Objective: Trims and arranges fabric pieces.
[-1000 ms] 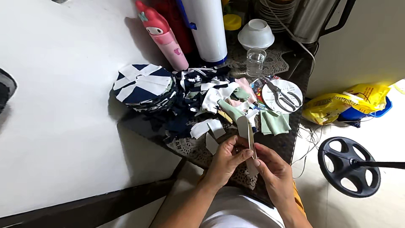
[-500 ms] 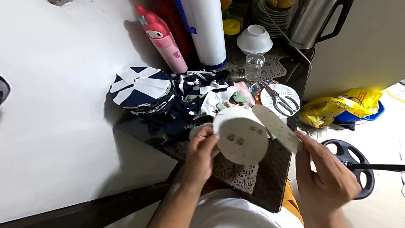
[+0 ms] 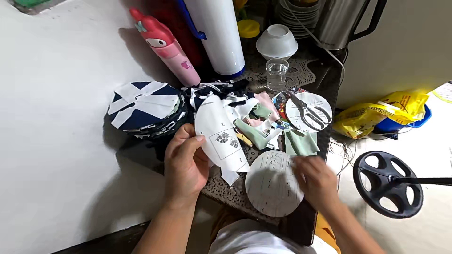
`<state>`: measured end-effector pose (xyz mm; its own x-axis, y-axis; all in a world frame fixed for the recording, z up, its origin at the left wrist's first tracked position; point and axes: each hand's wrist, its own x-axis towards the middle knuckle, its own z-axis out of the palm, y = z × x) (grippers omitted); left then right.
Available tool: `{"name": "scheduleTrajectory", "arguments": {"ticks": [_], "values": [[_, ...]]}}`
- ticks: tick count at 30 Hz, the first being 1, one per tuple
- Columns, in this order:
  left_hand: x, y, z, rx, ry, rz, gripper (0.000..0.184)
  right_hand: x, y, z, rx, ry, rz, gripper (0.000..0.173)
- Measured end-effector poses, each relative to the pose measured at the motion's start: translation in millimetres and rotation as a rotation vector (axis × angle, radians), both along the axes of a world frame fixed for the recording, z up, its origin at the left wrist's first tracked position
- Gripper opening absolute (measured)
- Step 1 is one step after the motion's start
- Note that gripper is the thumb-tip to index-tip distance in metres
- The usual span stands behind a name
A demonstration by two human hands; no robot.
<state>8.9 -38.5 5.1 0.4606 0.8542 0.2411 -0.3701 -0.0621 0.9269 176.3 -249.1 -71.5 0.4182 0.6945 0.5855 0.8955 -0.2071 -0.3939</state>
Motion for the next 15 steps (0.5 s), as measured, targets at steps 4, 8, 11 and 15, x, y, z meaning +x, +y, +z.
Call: {"name": "scheduleTrajectory", "arguments": {"ticks": [4, 8, 11, 15], "values": [[24, -4, 14, 0.088, 0.057, -0.12, 0.025, 97, 47, 43, -0.431, 0.185, -0.224, 0.025], [45, -8, 24, 0.184, 0.181, -0.256, 0.019, 130, 84, 57, -0.85, 0.319, -0.401, 0.026], [66, -9, 25, 0.247, 0.187, -0.379, 0.016, 138, 90, 56, -0.928, 0.371, -0.384, 0.024], [100, -7, 20, 0.103, 0.106, -0.481, 0.019, 155, 80, 50, -0.839, 0.417, -0.333, 0.025]]}}
